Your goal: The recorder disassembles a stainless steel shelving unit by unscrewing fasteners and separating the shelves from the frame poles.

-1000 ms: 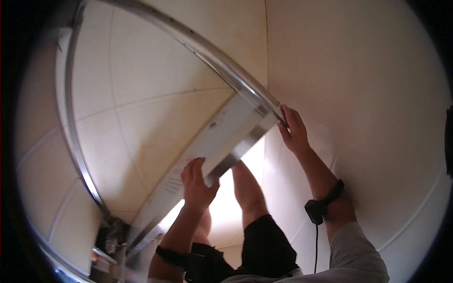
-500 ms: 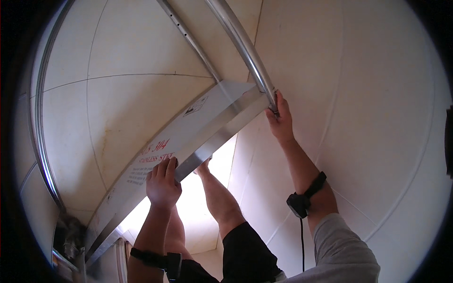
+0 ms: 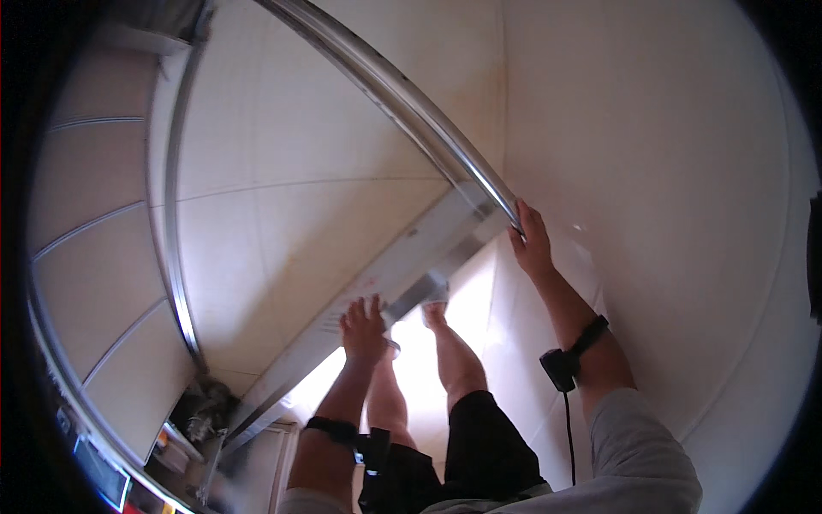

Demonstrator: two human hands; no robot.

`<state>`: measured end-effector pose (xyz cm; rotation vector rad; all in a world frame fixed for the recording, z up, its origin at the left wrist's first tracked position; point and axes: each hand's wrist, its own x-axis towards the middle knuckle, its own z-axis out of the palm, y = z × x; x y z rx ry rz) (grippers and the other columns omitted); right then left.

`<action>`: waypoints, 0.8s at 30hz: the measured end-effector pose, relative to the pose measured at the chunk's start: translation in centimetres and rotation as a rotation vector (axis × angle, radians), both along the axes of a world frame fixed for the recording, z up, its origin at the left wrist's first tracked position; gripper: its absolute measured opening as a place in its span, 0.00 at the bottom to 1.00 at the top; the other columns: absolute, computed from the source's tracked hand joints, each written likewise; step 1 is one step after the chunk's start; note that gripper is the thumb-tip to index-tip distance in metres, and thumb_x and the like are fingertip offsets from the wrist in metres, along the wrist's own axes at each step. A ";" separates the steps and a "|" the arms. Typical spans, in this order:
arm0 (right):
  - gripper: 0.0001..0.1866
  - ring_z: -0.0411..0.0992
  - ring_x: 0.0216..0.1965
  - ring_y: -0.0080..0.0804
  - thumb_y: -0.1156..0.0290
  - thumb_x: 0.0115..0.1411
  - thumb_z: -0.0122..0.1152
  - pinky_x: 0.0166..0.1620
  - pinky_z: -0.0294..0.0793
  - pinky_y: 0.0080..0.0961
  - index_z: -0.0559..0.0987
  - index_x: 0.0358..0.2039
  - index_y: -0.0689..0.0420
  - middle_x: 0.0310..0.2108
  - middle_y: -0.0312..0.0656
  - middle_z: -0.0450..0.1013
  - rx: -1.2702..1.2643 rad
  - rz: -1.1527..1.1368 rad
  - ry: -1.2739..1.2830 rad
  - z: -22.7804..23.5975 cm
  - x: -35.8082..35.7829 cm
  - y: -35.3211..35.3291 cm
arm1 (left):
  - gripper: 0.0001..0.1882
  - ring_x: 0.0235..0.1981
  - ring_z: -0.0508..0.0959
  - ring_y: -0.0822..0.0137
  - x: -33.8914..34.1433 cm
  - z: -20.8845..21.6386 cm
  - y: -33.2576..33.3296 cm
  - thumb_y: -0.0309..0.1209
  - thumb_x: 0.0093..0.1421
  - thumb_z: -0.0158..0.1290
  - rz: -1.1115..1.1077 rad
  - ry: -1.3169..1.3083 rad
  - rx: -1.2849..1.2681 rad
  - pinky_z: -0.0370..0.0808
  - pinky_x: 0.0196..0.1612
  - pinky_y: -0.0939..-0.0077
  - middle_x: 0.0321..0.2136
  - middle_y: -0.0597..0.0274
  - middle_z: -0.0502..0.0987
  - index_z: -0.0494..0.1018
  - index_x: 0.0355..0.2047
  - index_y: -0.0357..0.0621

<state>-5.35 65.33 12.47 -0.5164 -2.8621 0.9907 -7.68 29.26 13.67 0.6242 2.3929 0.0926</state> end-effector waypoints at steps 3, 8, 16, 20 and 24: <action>0.29 0.64 0.48 0.43 0.79 0.48 0.55 0.49 0.65 0.29 0.62 0.53 0.56 0.45 0.49 0.65 0.078 0.042 0.052 -0.9 0.1 -1.1 | 0.45 0.56 0.55 0.51 -0.1 2.4 -0.7 0.31 0.41 0.55 0.130 -0.068 -0.052 0.55 0.52 0.48 0.55 0.48 0.54 0.45 0.59 0.49; 0.24 0.56 0.54 0.37 0.73 0.56 0.50 0.51 0.62 0.33 0.60 0.55 0.56 0.53 0.43 0.56 -0.605 -0.134 -0.076 -1.0 -0.8 -6.4 | 0.33 0.49 0.64 0.46 8.3 2.4 -12.4 0.29 0.40 0.48 0.110 -0.119 0.057 0.64 0.46 0.55 0.45 0.44 0.65 0.58 0.51 0.38; 0.31 0.56 0.55 0.47 0.79 0.48 0.51 0.57 0.51 0.38 0.58 0.56 0.59 0.53 0.50 0.58 -0.077 0.073 -0.070 -0.9 1.1 -1.1 | 0.36 0.50 0.65 0.53 14.1 20.3 -25.6 0.39 0.44 0.59 0.904 -0.382 0.016 0.65 0.51 0.62 0.49 0.44 0.64 0.59 0.51 0.39; 0.34 0.59 0.53 0.48 0.83 0.43 0.55 0.56 0.54 0.36 0.61 0.54 0.59 0.51 0.50 0.61 -0.099 0.059 -0.091 0.3 1.8 0.1 | 0.34 0.44 0.72 0.55 16.9 26.5 -32.0 0.41 0.44 0.59 1.060 -0.375 -0.184 0.70 0.44 0.65 0.42 0.47 0.71 0.61 0.49 0.38; 0.33 0.60 0.51 0.48 0.84 0.41 0.56 0.55 0.57 0.37 0.63 0.52 0.60 0.49 0.50 0.63 -0.078 0.074 -0.089 2.4 0.8 -0.4 | 0.34 0.43 0.72 0.56 19.3 29.9 -32.7 0.41 0.44 0.59 1.204 -0.394 -0.229 0.70 0.45 0.67 0.42 0.48 0.71 0.62 0.49 0.38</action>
